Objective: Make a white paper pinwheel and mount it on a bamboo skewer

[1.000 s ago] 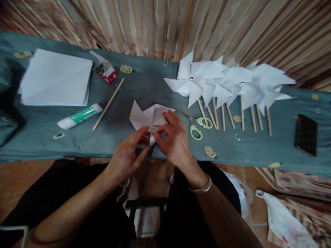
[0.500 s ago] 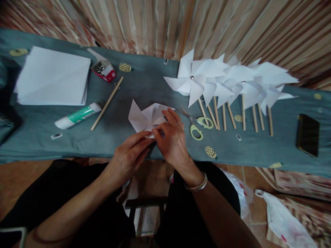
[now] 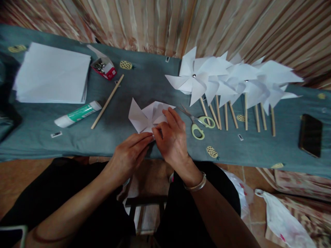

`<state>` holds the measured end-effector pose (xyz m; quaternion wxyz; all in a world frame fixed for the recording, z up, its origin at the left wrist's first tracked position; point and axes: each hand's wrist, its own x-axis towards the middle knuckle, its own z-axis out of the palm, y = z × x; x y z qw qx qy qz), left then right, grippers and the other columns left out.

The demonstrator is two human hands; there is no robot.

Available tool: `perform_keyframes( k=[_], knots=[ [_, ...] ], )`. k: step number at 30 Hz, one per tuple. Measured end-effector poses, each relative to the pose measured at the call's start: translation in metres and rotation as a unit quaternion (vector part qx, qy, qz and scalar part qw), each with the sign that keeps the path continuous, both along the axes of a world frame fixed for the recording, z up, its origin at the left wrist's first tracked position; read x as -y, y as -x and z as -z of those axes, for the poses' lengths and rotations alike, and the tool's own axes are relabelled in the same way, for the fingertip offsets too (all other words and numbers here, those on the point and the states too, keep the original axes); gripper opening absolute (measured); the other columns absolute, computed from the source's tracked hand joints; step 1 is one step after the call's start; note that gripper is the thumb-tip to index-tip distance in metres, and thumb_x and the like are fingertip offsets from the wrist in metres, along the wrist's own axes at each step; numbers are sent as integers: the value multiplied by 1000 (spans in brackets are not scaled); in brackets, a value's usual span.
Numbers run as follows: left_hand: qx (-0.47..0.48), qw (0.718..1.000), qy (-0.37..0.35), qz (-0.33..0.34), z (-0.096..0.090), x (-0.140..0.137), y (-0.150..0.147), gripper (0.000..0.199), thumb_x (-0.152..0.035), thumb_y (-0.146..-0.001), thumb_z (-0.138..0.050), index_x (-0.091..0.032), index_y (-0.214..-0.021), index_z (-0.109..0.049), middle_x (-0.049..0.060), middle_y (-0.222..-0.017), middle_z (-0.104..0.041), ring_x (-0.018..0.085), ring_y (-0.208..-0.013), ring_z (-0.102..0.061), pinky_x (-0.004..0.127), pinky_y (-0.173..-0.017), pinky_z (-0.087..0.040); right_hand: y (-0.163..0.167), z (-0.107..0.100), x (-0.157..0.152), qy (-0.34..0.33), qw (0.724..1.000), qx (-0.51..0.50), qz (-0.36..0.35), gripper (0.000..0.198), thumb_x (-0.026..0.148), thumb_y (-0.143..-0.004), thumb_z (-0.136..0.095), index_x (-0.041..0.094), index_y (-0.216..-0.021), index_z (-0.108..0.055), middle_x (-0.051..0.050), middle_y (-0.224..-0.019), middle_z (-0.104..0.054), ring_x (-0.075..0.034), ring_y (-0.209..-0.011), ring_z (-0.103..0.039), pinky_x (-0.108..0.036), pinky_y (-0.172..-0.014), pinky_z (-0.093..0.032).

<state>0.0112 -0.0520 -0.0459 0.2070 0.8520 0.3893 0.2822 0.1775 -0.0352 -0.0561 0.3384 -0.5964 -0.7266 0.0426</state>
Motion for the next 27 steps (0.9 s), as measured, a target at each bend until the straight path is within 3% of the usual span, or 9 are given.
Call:
perform_keyframes(
  k=[10,22,27],
  knots=[
    [-1,1000,-3,-6,0,1,-1,25,-11,-96,-47,-10,-118,-60,13,-115,-68,21,-104,-65,38,-88,-60,3,-1,0,-33,999,28,-4,13,22,-89,-60,26,-77,-63,-6,-124,-66,-26,-130,-53,-50,-107,-47],
    [17,1000,11,-5,-1,-2,0,26,-13,-97,-47,-13,-119,-59,12,-118,-67,22,-107,-64,41,-90,-60,3,-9,5,-6,999,34,-21,18,21,-92,-54,22,-82,-68,-11,-125,-66,-29,-131,-52,-51,-107,-48],
    [11,1000,15,-2,-1,-1,0,27,-12,-96,-48,-14,-120,-59,12,-119,-66,22,-109,-64,40,-89,-60,2,-12,10,25,999,21,-42,21,18,-94,-49,27,-91,-68,-7,-131,-63,-28,-136,-47,-53,-109,-46]
  ],
)
